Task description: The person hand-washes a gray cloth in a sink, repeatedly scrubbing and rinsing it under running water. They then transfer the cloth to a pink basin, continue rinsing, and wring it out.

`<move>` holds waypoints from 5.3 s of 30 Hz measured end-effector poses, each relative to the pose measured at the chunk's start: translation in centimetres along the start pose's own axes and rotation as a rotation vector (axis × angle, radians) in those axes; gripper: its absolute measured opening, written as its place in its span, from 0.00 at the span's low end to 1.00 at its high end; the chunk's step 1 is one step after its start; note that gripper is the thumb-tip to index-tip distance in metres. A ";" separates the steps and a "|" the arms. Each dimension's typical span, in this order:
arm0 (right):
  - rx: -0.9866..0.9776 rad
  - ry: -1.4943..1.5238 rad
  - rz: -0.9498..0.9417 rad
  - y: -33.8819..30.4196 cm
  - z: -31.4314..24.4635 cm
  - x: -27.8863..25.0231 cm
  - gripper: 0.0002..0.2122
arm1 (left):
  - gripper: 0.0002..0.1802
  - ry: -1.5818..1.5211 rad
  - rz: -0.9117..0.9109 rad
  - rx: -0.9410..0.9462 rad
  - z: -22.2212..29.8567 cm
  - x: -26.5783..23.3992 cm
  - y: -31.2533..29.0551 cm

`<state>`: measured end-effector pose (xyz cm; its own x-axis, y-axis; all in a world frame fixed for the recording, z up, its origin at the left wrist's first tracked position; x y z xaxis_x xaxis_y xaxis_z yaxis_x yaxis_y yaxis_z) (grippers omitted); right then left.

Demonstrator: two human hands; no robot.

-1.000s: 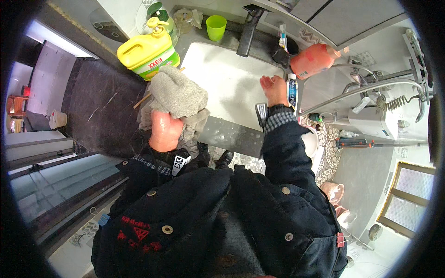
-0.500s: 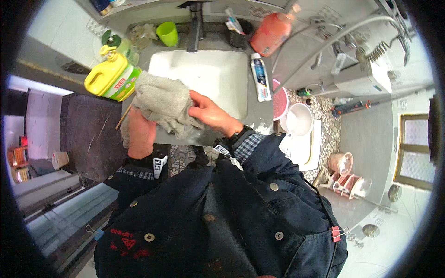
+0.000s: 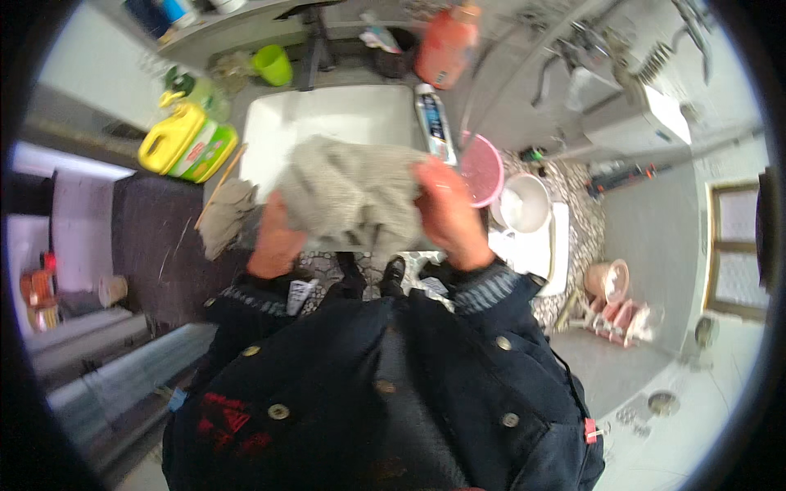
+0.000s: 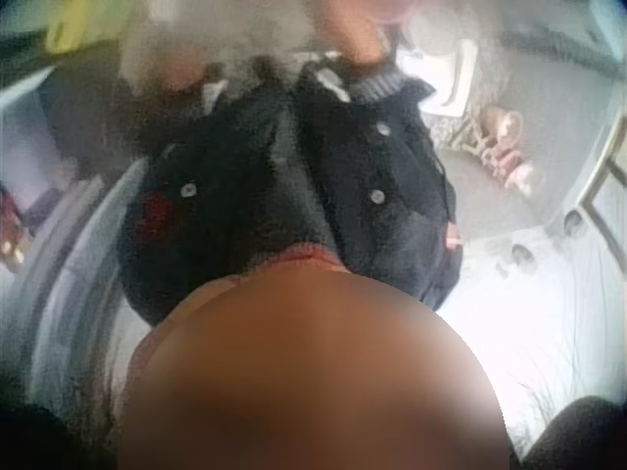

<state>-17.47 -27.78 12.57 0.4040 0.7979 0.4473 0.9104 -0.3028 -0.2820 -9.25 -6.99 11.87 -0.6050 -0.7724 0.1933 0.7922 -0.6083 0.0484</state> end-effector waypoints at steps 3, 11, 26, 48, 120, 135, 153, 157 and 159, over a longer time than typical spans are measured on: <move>-0.081 0.171 0.063 -3.3 -4.0 -2.3 0.16 | 0.26 -0.523 -0.032 -0.295 -3.0 6.2 0.9; -0.374 0.190 0.514 -14.9 -12.7 -12.1 0.21 | 0.14 -0.249 -0.077 -0.426 -5.6 7.0 1.5; -0.555 0.021 0.956 -24.1 -12.2 -17.2 0.18 | 0.23 0.539 0.380 0.377 4.5 -5.9 18.2; -0.401 -0.077 0.847 -20.8 -11.2 -19.4 0.12 | 0.30 1.327 0.252 0.283 4.9 -6.9 22.1; -0.077 -1.070 -0.213 19.6 23.2 -50.8 0.14 | 0.27 -0.978 0.338 -0.344 -68.8 33.0 18.0; 0.105 -1.549 0.178 31.4 27.8 -62.8 0.12 | 0.29 -0.918 0.532 -0.513 -69.4 32.7 19.7; 0.072 -1.122 -0.275 27.3 30.3 -58.2 0.15 | 0.39 -1.105 0.420 -0.595 -70.5 33.4 18.1; -0.209 -1.123 -0.428 21.3 23.1 -50.6 0.18 | 0.26 -1.019 0.414 -0.265 -68.7 31.3 19.6; -0.204 -1.191 -0.450 20.6 22.6 -49.2 0.20 | 0.19 -1.071 0.456 -0.253 -69.7 30.7 19.1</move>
<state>-20.63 -61.48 -34.45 -0.1729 0.7890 -0.5896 0.9846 0.1235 -0.1235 -18.28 -55.09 -49.58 0.1981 -0.4547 0.8684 0.8058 -0.4289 -0.4084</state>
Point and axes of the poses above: each hand's wrist, its own y-axis towards the middle knuckle, its own x-axis out of the palm, z = x × y, the point moved 9 cm from there along y, towards the middle knuckle, and after that the axes turned 2 degrees about -y, right-handed, at the moved point
